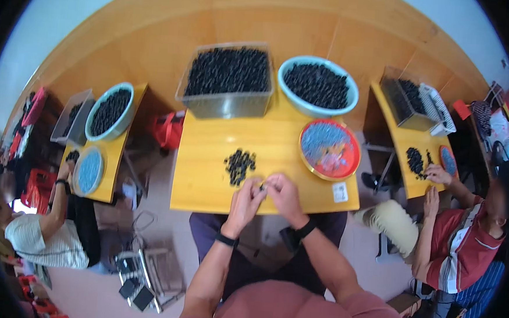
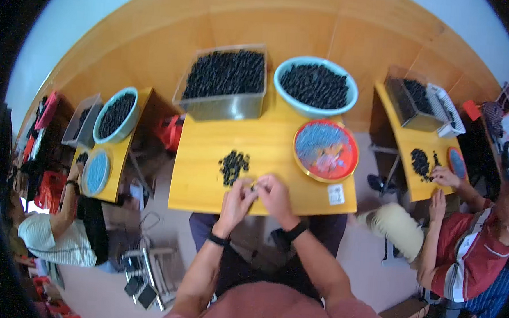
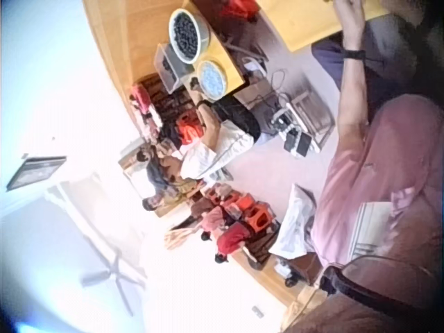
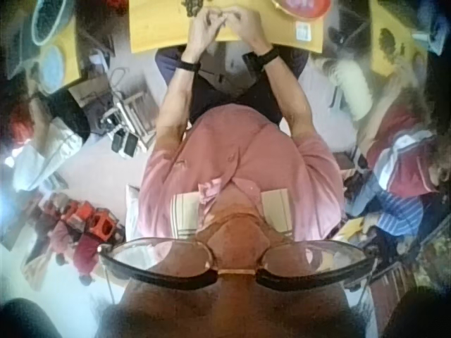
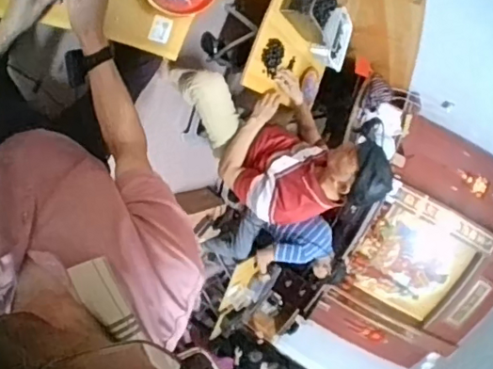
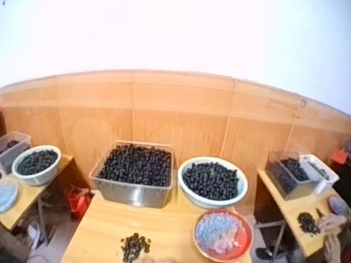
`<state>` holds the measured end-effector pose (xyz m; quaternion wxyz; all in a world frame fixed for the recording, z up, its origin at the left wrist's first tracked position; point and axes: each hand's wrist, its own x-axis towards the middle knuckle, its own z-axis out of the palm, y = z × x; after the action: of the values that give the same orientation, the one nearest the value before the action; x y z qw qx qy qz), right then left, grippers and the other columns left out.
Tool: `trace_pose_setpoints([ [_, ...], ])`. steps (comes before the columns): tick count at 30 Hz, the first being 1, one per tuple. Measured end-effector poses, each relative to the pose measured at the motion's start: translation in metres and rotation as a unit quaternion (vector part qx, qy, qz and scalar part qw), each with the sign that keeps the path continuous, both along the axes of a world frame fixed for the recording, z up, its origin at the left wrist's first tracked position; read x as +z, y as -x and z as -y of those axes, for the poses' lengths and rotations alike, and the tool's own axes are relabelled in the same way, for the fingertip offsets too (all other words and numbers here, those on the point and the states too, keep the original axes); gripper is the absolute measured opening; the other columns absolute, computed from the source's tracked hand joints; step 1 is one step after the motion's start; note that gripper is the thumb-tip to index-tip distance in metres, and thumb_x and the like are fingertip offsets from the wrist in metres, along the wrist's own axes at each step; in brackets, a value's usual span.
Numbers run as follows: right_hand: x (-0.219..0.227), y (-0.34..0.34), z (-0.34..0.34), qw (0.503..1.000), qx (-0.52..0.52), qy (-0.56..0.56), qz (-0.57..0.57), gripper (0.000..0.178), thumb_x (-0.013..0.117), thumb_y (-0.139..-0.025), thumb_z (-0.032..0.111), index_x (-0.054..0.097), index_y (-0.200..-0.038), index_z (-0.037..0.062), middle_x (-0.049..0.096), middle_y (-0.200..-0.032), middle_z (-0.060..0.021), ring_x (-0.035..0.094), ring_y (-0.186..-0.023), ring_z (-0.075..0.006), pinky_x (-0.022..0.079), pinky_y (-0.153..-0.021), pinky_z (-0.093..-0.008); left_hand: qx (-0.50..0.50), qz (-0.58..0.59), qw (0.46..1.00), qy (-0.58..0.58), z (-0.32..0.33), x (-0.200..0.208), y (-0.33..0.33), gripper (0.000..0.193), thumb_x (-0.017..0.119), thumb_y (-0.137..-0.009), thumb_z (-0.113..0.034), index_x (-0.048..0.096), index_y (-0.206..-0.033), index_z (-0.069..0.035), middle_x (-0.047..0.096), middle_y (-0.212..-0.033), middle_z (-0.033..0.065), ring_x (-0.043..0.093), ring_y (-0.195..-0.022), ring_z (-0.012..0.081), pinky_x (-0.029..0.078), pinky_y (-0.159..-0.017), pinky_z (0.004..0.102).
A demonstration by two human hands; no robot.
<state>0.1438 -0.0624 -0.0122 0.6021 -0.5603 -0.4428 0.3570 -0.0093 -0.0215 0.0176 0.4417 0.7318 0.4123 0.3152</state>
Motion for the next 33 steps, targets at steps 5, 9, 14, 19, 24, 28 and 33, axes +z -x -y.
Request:
trace_pose_setpoints([
  [5,0.008,-0.001,0.010,0.999,-0.024,0.024,0.024,0.009,0.069,-0.092,0.005,0.066,-0.097,-0.0011,0.071,-0.080,-0.0061,0.066,-0.072,-0.0087,0.053,-0.065,-0.0267,-0.030,-0.036,0.992,-0.113,0.003,0.006,-0.010,0.034,0.075,-0.088,-0.009,0.061,-0.119,-0.003,0.063,-0.070,0.0140,0.063,-0.061,0.0263,0.051,-0.059,0.0367],
  [9,0.013,0.002,0.012,0.998,-0.016,0.035,0.059,0.005,0.067,-0.093,0.001,0.065,-0.097,-0.0015,0.069,-0.084,-0.0020,0.063,-0.076,-0.0045,0.052,-0.067,-0.0223,-0.022,-0.041,0.993,-0.111,0.005,0.005,-0.014,0.032,0.075,-0.086,-0.008,0.063,-0.116,-0.005,0.063,-0.072,0.0154,0.064,-0.063,0.0296,0.052,-0.060,0.0393],
  [14,0.015,0.006,0.010,0.996,-0.046,0.022,0.071,0.008,0.070,-0.091,0.005,0.067,-0.095,-0.0017,0.072,-0.082,-0.0061,0.067,-0.073,-0.0087,0.054,-0.067,-0.0261,-0.002,-0.040,0.992,-0.122,0.005,-0.005,-0.014,0.033,0.075,-0.085,-0.006,0.064,-0.116,-0.005,0.064,-0.077,0.0168,0.065,-0.068,0.0328,0.053,-0.062,0.0422],
  [19,0.018,0.009,0.009,0.995,-0.045,0.033,0.080,0.011,0.072,-0.089,0.008,0.068,-0.094,-0.0015,0.073,-0.081,-0.0099,0.070,-0.072,-0.0136,0.056,-0.068,-0.0292,0.007,-0.031,0.992,-0.119,0.006,-0.007,-0.012,0.031,0.073,-0.086,-0.005,0.061,-0.115,-0.005,0.065,-0.080,0.0185,0.067,-0.073,0.0360,0.053,-0.065,0.0442],
  [24,0.013,0.008,0.010,0.996,-0.038,0.011,0.084,0.008,0.073,-0.088,0.002,0.067,-0.092,-0.0018,0.073,-0.078,-0.0057,0.067,-0.071,-0.0065,0.055,-0.065,-0.0246,-0.010,-0.039,0.993,-0.112,0.006,-0.007,-0.010,0.027,0.069,-0.089,-0.004,0.058,-0.113,-0.003,0.066,-0.084,0.0215,0.067,-0.078,0.0412,0.053,-0.069,0.0472],
  [28,0.014,0.008,0.010,0.996,-0.028,0.013,0.084,0.008,0.073,-0.088,0.001,0.066,-0.091,-0.0020,0.073,-0.078,-0.0063,0.067,-0.071,-0.0068,0.055,-0.065,-0.0248,-0.028,-0.045,0.990,-0.130,0.006,-0.009,-0.008,0.021,0.065,-0.091,-0.006,0.056,-0.110,-0.002,0.066,-0.088,0.0254,0.066,-0.083,0.0455,0.053,-0.071,0.0505],
  [33,0.014,0.007,0.010,0.995,-0.016,0.008,0.095,0.008,0.072,-0.088,0.001,0.064,-0.089,-0.0016,0.072,-0.078,-0.0059,0.067,-0.071,-0.0075,0.055,-0.066,-0.0248,-0.031,-0.046,0.990,-0.133,0.004,-0.015,-0.007,0.018,0.063,-0.092,-0.007,0.054,-0.107,-0.001,0.065,-0.089,0.0269,0.066,-0.085,0.0463,0.052,-0.071,0.0517],
])
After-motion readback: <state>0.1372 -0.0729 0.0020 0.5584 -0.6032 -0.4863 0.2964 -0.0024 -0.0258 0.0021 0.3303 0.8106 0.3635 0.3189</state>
